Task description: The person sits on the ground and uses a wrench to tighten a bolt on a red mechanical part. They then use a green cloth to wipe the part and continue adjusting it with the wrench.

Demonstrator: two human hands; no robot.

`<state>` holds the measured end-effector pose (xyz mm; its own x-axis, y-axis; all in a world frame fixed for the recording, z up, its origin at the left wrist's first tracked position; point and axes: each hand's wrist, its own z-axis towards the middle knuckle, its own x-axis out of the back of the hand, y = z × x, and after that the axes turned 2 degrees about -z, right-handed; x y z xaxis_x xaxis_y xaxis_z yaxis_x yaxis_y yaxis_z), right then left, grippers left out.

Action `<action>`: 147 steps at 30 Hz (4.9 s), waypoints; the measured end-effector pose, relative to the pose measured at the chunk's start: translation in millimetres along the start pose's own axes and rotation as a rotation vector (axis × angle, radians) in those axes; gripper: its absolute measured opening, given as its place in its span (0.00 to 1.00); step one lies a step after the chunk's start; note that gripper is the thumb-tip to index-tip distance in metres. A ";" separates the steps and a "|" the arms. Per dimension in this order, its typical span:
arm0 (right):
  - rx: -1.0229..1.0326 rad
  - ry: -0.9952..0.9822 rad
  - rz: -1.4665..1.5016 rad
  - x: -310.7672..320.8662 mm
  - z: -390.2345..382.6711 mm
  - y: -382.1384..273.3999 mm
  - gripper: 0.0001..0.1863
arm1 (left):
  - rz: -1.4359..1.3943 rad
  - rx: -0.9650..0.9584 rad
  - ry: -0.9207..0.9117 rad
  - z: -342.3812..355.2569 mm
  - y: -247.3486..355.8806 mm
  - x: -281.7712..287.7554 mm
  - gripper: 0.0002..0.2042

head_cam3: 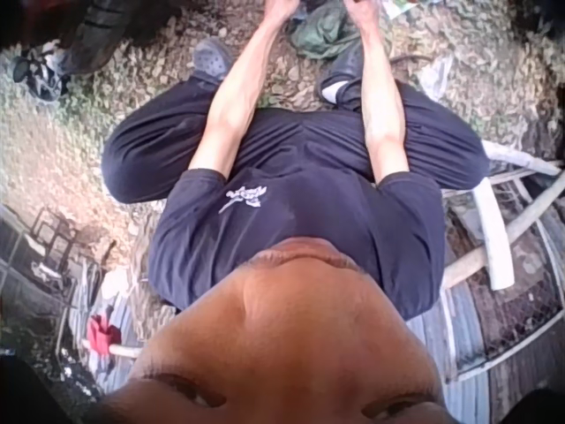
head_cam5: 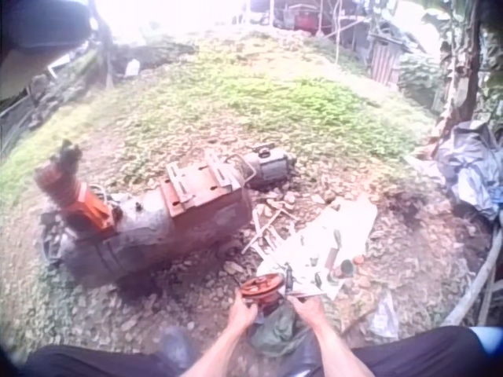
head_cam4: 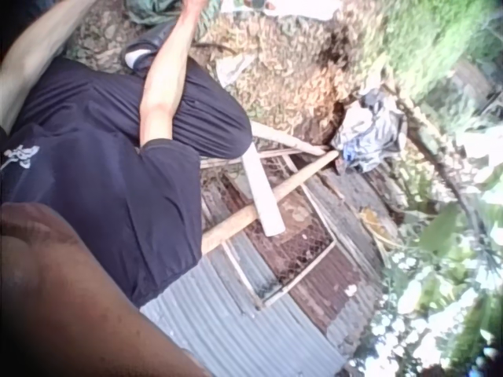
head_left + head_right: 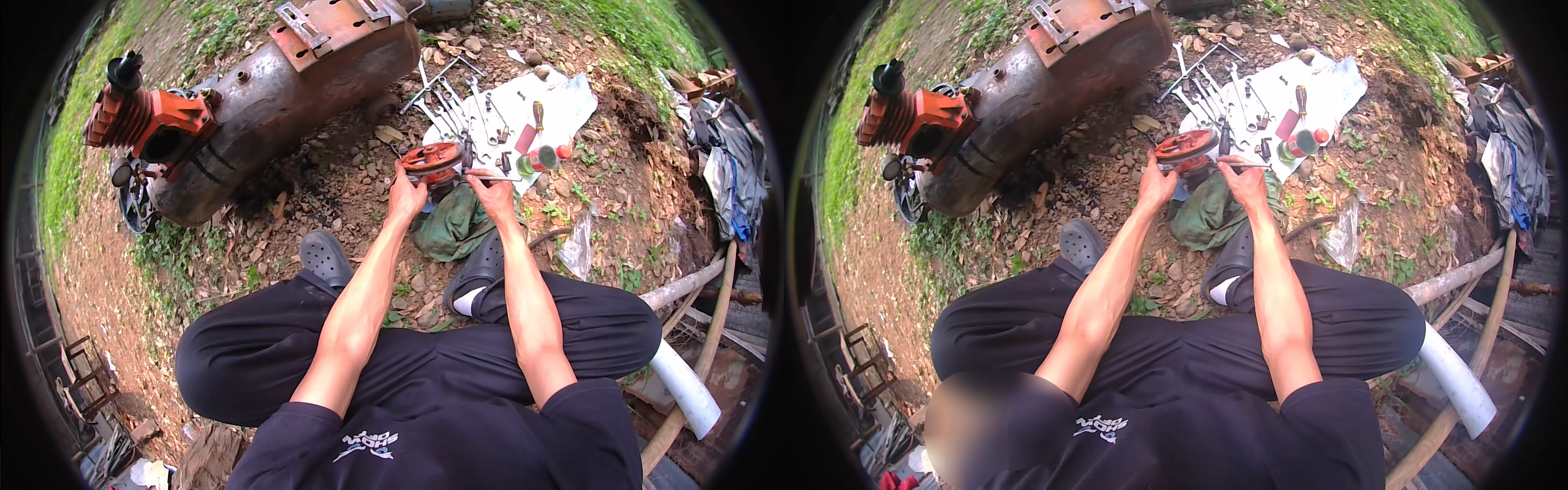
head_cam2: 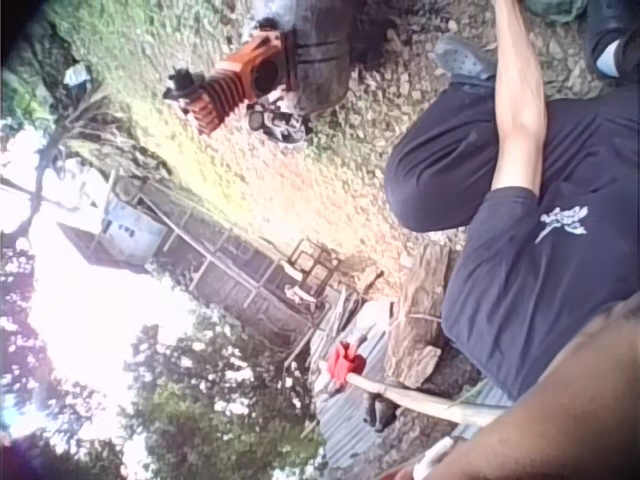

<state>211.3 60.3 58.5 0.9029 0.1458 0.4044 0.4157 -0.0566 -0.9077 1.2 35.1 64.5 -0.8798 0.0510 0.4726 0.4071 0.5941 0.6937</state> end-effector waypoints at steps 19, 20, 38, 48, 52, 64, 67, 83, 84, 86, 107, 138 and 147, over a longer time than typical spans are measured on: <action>-0.101 0.193 -0.151 16.9 11.7 4.1 0.10 | -0.089 -0.076 0.029 16.0 -29.6 -13.0 0.64; -0.125 0.168 -0.100 18.5 12.5 4.9 0.11 | -0.048 -0.060 0.026 8.3 -18.7 -14.1 0.63; -0.046 -0.009 -0.077 -31.9 6.0 -4.5 0.10 | -0.002 -0.007 0.084 -6.1 -6.2 -8.3 0.59; -0.012 0.063 -0.137 -39.4 1.0 -14.6 0.12 | 0.051 -0.023 0.080 -5.6 -7.1 -5.7 0.59; -0.005 0.321 -0.216 -24.3 -1.6 -11.3 0.11 | 0.081 -0.043 0.081 -7.2 -9.6 -4.9 0.59; -0.091 0.189 -0.283 -53.5 -12.3 -46.5 0.12 | 0.143 -0.125 0.091 -8.9 -16.5 0.8 0.58; 0.152 0.426 -0.236 -41.0 -2.6 -27.1 0.11 | 0.114 -0.139 0.095 -4.8 -16.5 -2.1 0.58; 0.103 0.039 -0.039 -47.5 -6.4 -25.3 0.09 | 0.143 -0.115 0.079 -10.6 -8.3 2.3 0.58; 0.138 0.111 -0.114 -49.4 -8.5 -16.1 0.09 | 0.138 -0.121 0.083 -10.4 -8.9 0.9 0.58; 0.079 0.255 -0.062 -40.8 -7.7 -1.9 0.09 | 0.133 -0.094 0.067 -16.2 -0.5 5.0 0.57; 0.062 0.192 -0.093 -53.9 -9.4 -10.6 0.11 | 0.103 -0.083 0.062 -12.8 -5.3 2.9 0.56; 0.314 0.098 -0.237 -67.4 -12.0 -19.2 0.07 | 0.156 -0.141 0.105 -14.1 -6.4 1.5 0.56; 0.261 0.213 -0.157 -51.9 -7.0 -26.0 0.08 | 0.167 -0.114 0.140 -7.7 -18.3 -3.2 0.57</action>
<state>154.3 47.4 61.9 0.8445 -0.0776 0.5299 0.5336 0.2078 -0.8198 -1.5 17.9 54.4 -0.7585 0.0243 0.6512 0.5760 0.4923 0.6526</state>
